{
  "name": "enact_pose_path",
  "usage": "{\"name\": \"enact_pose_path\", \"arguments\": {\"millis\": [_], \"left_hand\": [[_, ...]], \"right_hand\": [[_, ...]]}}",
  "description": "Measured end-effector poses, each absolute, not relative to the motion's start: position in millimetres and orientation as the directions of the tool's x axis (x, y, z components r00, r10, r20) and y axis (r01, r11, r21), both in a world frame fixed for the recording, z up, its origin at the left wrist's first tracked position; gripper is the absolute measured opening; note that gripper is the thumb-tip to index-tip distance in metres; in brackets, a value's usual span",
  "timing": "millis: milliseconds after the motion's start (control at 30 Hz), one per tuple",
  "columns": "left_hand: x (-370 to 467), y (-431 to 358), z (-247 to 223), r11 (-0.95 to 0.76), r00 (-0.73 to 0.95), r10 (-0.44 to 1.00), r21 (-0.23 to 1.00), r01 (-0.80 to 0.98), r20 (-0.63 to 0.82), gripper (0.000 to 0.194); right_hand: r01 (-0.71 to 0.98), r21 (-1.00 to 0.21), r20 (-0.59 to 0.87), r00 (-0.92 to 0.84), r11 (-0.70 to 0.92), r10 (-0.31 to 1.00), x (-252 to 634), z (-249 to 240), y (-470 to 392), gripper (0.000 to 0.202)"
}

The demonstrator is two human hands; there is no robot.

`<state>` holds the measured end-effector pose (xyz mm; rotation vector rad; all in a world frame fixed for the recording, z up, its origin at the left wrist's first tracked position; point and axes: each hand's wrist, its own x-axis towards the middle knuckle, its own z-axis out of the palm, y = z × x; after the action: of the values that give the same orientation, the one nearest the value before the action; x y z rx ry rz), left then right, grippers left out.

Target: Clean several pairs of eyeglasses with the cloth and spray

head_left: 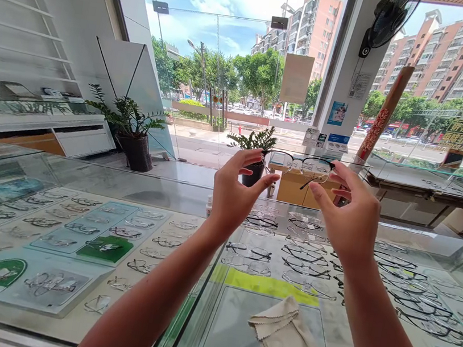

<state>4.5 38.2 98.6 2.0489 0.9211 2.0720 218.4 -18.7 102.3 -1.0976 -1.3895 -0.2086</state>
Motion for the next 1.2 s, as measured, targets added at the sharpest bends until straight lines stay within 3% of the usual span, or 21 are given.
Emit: {"name": "enact_pose_path", "arguments": {"millis": [233,567,867,1200], "left_hand": [[8.6,52.3,86.8,-0.853,-0.090,0.390,0.396,0.341,0.916,0.057],[15.8,65.0,75.1,-0.837,-0.125,0.431,0.448,0.314,0.894,0.065],[16.5,64.2,75.6,-0.840,-0.155,0.363,0.395,0.372,0.919,0.065],[16.6,56.0,76.4,-0.841,-0.169,0.171,0.233,0.489,0.971,0.063]], "right_hand": [[0.750,-0.394,0.904,0.211,0.531,0.373,213.1,95.9,-7.9,0.051],[0.806,-0.308,0.931,0.147,0.505,0.334,204.9,91.8,-5.7,0.045],[0.801,-0.330,0.922,0.160,0.499,0.352,205.0,90.4,-5.6,0.049],[0.791,-0.399,0.888,0.209,0.463,0.409,205.8,88.5,-0.4,0.056]]}}
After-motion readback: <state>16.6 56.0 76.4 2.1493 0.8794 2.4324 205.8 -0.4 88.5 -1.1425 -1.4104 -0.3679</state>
